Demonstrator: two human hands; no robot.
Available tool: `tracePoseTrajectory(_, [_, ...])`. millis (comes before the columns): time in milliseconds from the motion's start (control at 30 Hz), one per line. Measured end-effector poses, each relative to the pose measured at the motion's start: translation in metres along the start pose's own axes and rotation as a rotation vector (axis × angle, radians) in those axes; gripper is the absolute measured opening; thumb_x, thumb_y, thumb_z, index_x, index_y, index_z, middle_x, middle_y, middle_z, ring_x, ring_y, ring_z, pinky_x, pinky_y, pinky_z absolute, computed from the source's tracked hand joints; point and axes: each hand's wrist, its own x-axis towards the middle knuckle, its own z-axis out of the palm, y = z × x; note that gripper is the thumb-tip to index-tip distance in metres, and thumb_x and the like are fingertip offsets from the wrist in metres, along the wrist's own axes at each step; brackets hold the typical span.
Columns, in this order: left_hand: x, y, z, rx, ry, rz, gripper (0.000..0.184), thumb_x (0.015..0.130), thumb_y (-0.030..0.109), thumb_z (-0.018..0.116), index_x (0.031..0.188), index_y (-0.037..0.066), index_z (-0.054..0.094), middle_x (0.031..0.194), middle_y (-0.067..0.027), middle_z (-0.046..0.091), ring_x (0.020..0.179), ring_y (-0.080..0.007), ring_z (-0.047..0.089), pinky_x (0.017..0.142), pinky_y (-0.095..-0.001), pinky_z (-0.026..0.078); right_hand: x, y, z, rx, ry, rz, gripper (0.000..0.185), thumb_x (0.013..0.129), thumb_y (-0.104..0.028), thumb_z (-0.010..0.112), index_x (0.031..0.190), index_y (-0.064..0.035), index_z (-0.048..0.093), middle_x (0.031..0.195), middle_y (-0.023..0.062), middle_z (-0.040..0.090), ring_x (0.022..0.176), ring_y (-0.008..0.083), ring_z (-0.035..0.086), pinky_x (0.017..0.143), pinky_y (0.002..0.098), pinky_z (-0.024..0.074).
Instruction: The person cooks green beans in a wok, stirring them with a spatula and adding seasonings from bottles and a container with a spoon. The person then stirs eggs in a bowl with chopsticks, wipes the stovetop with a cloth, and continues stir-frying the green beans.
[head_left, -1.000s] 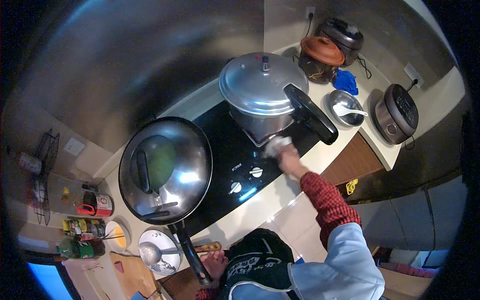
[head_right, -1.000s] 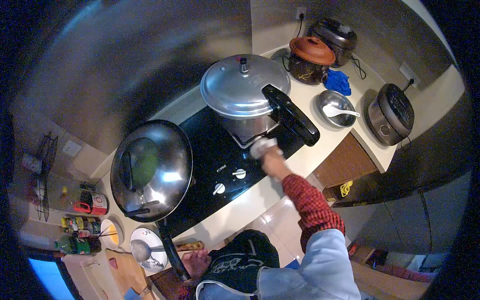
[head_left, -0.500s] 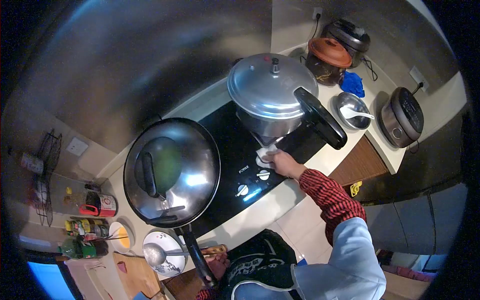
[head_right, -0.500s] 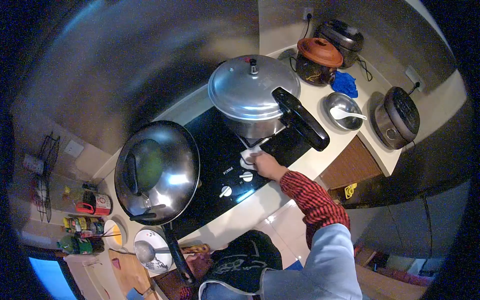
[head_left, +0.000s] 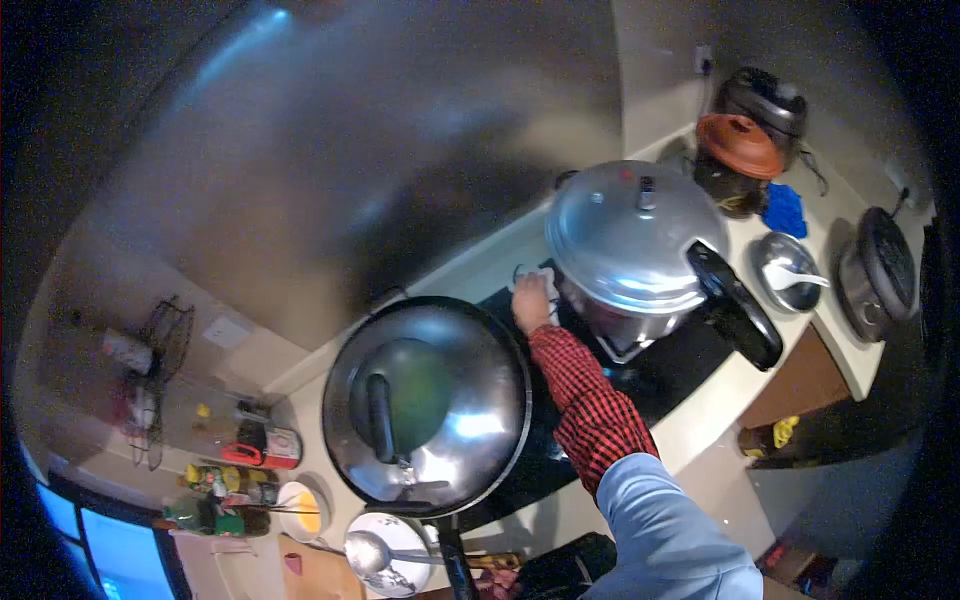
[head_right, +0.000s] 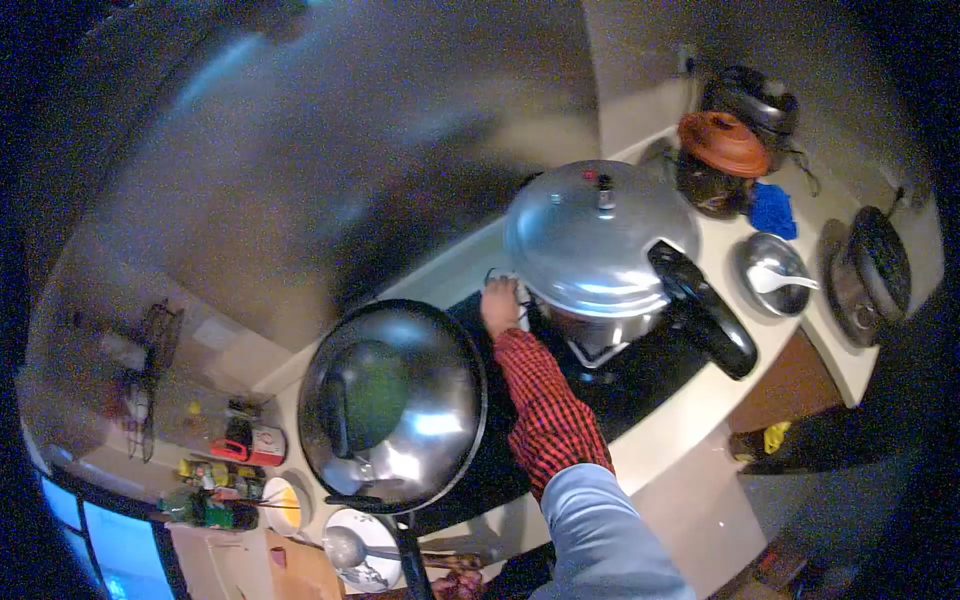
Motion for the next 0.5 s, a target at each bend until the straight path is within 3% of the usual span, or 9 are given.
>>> tracePoseTrajectory(167, [0.0,-0.002,-0.009,-0.048,0.014,0.015,0.023,0.066,0.016,0.052,0.087,0.008,0.056,0.094,-0.0127,0.055,0.089,-0.0236,0.052,0.074,-0.0344,0.041,-0.031,-0.01,0.025,0.578,-0.087,-0.38,0.027,0.068,-0.012,0.049,0.091,0.0022,0.055,0.093,0.0178,0.054,0.092,0.032,0.046,0.081,0.0378,0.0366])
tracePoseTrajectory(200, [0.0,-0.003,-0.013,-0.063,0.012,0.014,0.024,0.066,0.016,0.052,0.088,0.008,0.057,0.095,-0.0131,0.055,0.089,-0.0238,0.052,0.074,-0.0343,0.041,-0.047,-0.007,0.019,1.206,-0.287,-0.102,0.026,0.069,-0.013,0.05,0.089,0.0015,0.056,0.086,0.0179,0.055,0.088,0.0329,0.048,0.081,0.0377,0.0371])
tracePoseTrajectory(233, [-0.001,-0.007,-0.017,-0.065,0.005,0.017,0.024,0.065,0.016,0.052,0.088,0.008,0.057,0.096,-0.0135,0.055,0.088,-0.0239,0.052,0.074,-0.0341,0.041,-0.057,0.004,0.012,1.198,-0.301,-0.09,0.026,0.069,-0.013,0.05,0.089,0.0015,0.056,0.086,0.0179,0.055,0.088,0.0329,0.048,0.081,0.0377,0.0371])
tracePoseTrajectory(300, [0.001,-0.008,-0.024,-0.097,-0.016,0.001,0.026,0.065,0.016,0.052,0.089,0.008,0.057,0.098,-0.0143,0.056,0.087,-0.0242,0.053,0.073,-0.0338,0.041,-0.069,0.026,-0.045,0.459,-0.669,-0.705,0.027,0.079,-0.021,0.042,0.088,-0.001,0.058,0.082,0.0172,0.057,0.086,0.0328,0.05,0.082,0.0367,0.0374])
tracePoseTrajectory(333, [0.002,-0.015,-0.024,-0.114,-0.002,-0.008,0.026,0.065,0.016,0.052,0.089,0.008,0.057,0.098,-0.0143,0.056,0.087,-0.0242,0.053,0.073,-0.0338,0.041,-0.086,0.036,-0.057,0.669,-0.65,-0.551,0.043,0.089,-0.031,0.028,0.084,-0.0045,0.062,0.085,0.0139,0.06,0.089,0.03,0.052,0.084,0.0362,0.0373])
tracePoseTrajectory(367, [0.008,-0.017,-0.02,-0.194,-0.068,0.054,0.028,0.064,0.014,0.052,0.091,0.007,0.056,0.094,-0.0147,0.055,0.084,-0.0235,0.053,0.072,-0.0329,0.042,-0.09,0.041,-0.099,0.864,-0.92,-0.359,0.059,0.091,-0.04,0.017,0.081,-0.0056,0.064,0.093,0.0097,0.061,0.091,0.0264,0.053,0.087,0.0342,0.0366])
tracePoseTrajectory(400, [0.01,-0.019,-0.015,-0.271,-0.136,0.118,0.03,0.063,0.011,0.052,0.093,0.006,0.054,0.091,-0.015,0.055,0.08,-0.0227,0.053,0.071,-0.0321,0.042,-0.105,0.051,-0.113,0.886,-1.051,-0.304,0.061,0.09,-0.042,0.017,0.08,-0.0061,0.065,0.093,0.0087,0.061,0.091,0.0251,0.053,0.088,0.033,0.0362])
tracePoseTrajectory(433, [0.005,-0.017,-0.01,-0.119,0.086,0.175,0.033,0.059,0.007,0.052,0.092,0.004,0.053,0.084,-0.0125,0.053,0.075,-0.0213,0.051,0.072,-0.0327,0.042,-0.112,0.064,-0.125,0.898,-1.171,-0.252,0.062,0.09,-0.043,0.017,0.079,-0.0066,0.066,0.093,0.0076,0.062,0.091,0.0239,0.054,0.089,0.0318,0.0358])
tracePoseTrajectory(500, [0.007,-0.015,-0.002,-0.31,0.146,0.1,0.032,0.057,0.006,0.052,0.088,0.001,0.053,0.077,-0.0108,0.051,0.073,-0.0219,0.05,0.072,-0.0333,0.042,-0.123,0.084,-0.152,0.866,-1.184,-0.221,0.063,0.09,-0.045,0.017,0.078,-0.0067,0.066,0.092,0.0072,0.062,0.09,0.0228,0.054,0.088,0.031,0.036])
